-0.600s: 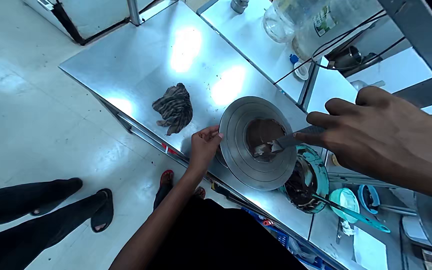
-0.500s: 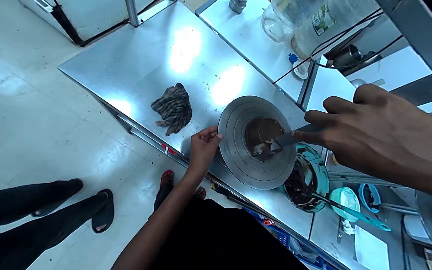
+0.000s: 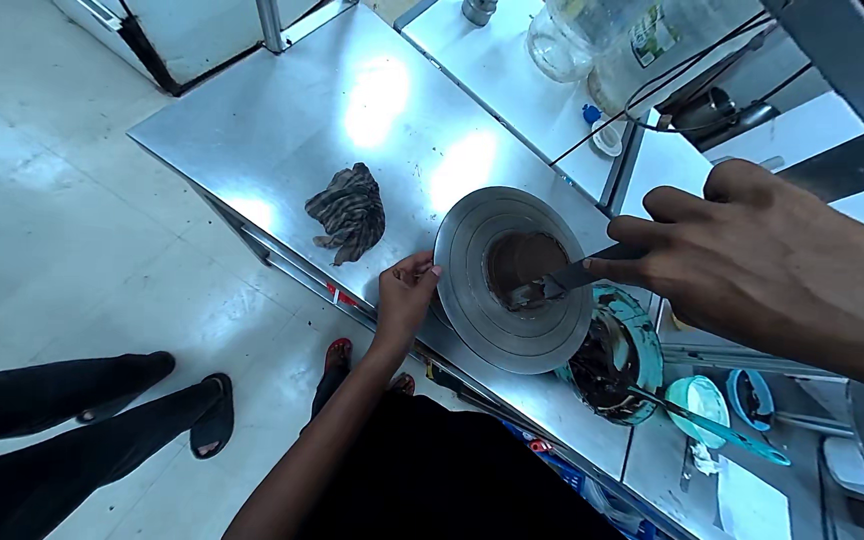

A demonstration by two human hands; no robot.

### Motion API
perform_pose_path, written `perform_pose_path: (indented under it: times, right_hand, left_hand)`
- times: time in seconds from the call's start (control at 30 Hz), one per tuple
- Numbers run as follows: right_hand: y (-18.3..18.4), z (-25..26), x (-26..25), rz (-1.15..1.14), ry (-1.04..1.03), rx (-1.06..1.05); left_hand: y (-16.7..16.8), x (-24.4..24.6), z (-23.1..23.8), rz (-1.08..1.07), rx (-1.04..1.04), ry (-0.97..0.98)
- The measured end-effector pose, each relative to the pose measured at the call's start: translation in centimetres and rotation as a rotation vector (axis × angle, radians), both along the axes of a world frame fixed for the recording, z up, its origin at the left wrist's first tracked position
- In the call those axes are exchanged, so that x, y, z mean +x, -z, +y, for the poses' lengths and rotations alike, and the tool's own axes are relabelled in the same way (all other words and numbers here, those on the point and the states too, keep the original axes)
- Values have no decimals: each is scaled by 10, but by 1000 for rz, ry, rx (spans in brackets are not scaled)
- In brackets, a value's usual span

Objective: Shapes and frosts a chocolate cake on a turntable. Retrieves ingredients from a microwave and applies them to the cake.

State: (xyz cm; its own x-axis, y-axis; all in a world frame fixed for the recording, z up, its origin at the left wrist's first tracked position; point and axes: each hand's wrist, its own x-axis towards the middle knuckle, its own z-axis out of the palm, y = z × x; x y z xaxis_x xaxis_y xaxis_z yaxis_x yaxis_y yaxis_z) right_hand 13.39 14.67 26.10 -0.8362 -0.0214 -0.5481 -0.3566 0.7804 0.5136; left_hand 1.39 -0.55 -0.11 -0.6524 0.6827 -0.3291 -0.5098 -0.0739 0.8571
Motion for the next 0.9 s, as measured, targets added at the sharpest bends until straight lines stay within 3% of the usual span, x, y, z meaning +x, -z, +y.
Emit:
perform_pose_path:
  times: [0.17, 0.33, 0.5, 0.67, 0.8, 0.9]
  right_hand:
    - [3, 10, -5, 86, -106, -75]
    - [3, 4, 1, 69, 71, -66]
    - [4, 4, -2, 99, -88, -77]
    - [6, -1, 1, 93, 50, -43]
    - [4, -2, 0, 96, -82, -55]
    - [6, 11, -6, 98, -11, -50]
  left_hand:
    - [-1, 7, -4, 24, -25, 16]
    - [-6, 19, -13, 11, -22, 43]
    - [-5, 30, -19, -61, -58, 85]
    - [-5, 29, -16, -91, -44, 100]
    - [-1, 25, -9, -78, -48, 59]
    - [1, 18, 0, -6, -51, 40]
